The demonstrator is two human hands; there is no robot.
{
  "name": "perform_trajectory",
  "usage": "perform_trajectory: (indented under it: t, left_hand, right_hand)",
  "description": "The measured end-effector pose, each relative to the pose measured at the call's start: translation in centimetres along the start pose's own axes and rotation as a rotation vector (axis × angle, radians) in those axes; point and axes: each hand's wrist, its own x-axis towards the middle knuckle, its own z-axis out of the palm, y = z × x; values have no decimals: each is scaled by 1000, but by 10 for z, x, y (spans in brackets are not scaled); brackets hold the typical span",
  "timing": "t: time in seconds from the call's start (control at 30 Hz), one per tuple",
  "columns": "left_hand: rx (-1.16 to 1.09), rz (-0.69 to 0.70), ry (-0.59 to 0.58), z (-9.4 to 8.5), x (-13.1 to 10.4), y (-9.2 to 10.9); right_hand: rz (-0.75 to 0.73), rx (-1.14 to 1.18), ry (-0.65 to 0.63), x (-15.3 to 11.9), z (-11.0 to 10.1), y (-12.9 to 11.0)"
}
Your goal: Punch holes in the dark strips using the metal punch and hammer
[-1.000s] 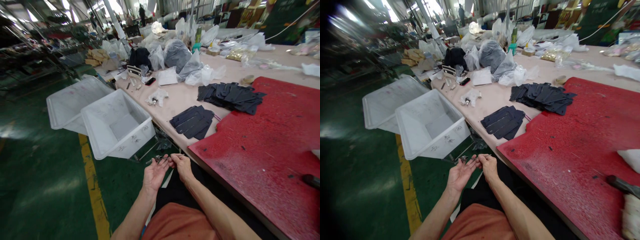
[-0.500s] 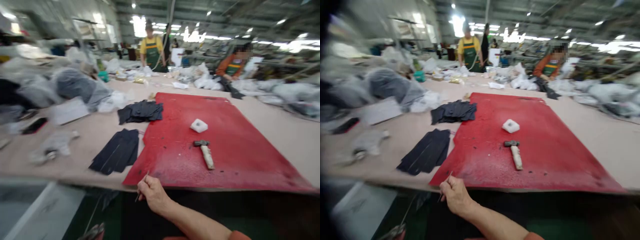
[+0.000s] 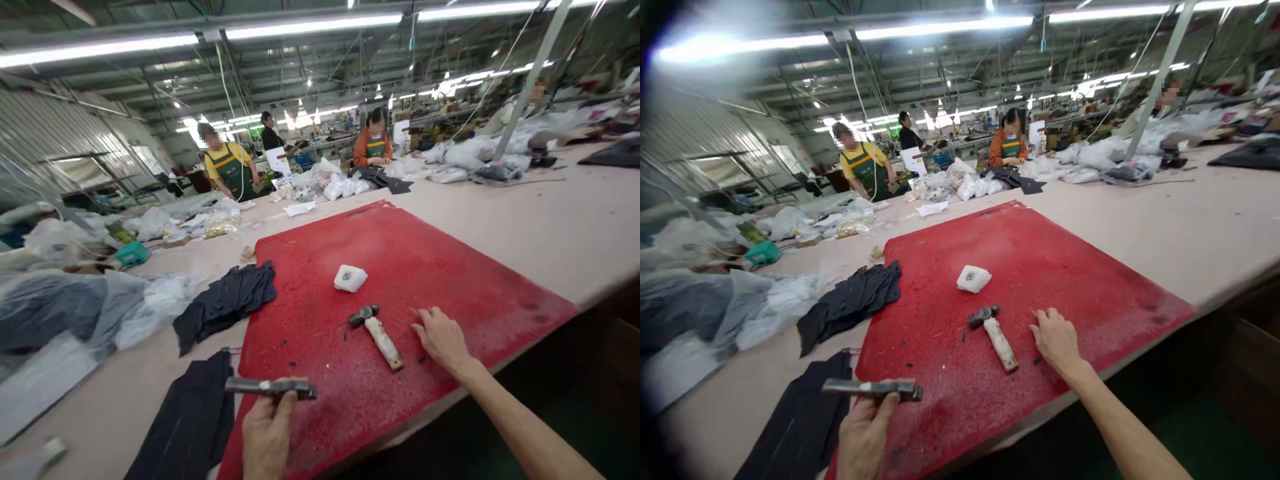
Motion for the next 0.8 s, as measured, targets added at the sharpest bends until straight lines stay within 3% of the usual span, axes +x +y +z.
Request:
perform_trajectory:
  t: [0.13, 0.27, 0.4, 0.5, 0.6, 0.67, 0.8]
  left_hand:
    - [202, 283, -177, 85, 76, 34]
    - [349, 482, -208, 162, 156, 65]
    - [426, 584, -180, 220, 212, 64]
    - [465, 612, -165, 244, 235, 35]
    - [531, 550, -208, 253, 247, 7]
    - [558, 532, -254, 253, 251, 2]
    - [538, 605, -292, 251, 255, 13]
  right_hand:
    - [-38, -99, 149, 2, 27, 12]
    - [-16, -49, 220, 3, 45, 18]
    - [-18, 6, 216, 7, 51, 24]
    - [-6, 43, 213, 10, 52, 26]
    - [11, 73, 210, 12, 51, 26]
    - [22, 86, 206, 13, 51, 27]
    - [28, 103, 200, 14, 54, 29]
